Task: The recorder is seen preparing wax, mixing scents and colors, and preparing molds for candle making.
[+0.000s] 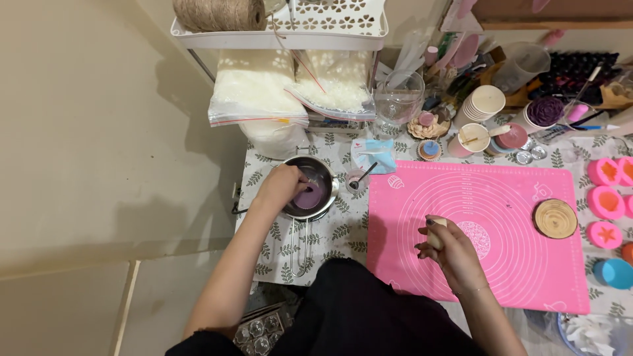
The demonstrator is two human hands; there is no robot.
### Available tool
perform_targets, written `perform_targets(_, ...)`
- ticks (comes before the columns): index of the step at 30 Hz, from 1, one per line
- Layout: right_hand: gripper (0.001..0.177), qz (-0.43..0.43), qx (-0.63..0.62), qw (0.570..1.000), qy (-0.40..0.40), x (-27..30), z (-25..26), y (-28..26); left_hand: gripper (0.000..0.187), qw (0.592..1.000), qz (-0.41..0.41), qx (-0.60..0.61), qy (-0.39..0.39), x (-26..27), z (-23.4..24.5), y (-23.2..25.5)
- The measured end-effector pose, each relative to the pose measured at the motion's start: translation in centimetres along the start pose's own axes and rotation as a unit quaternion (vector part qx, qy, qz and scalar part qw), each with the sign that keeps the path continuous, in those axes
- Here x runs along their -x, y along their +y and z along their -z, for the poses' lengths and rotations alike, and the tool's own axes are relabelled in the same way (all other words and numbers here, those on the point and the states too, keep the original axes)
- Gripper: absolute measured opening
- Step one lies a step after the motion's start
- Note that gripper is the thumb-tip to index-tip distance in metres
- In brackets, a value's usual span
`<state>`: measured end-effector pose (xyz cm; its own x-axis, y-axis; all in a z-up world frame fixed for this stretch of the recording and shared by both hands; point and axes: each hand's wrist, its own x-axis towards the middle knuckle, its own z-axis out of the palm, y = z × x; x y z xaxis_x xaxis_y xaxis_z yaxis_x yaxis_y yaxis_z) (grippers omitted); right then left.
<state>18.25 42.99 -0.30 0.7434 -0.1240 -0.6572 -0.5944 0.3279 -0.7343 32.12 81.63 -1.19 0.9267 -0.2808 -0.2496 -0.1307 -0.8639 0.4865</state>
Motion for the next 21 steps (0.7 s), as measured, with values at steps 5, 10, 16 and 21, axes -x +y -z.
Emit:
perform_targets(5,0.031,0.002,0.007,1.000,0.029,-0.3,0.1,0.0,0.020,0.993,-0.027,0.001,0.115,1.2,0.4,1.3)
perform_targets(10,0.029,0.037,-0.005,0.998,0.047,-2.4,3.5,0.1,0.023,0.981,-0.016,0.065,0.183,5.2,3.6,5.5)
perform_targets(16,0.059,0.160,0.081,0.975,0.132,-7.2,9.7,-8.3,0.043,0.932,0.102,0.212,0.276,10.7,5.1,12.5)
perform_targets(21,0.070,0.359,0.549,0.729,0.194,-15.3,14.0,-16.4,0.053,0.923,0.111,0.189,0.316,12.4,1.5,14.6)
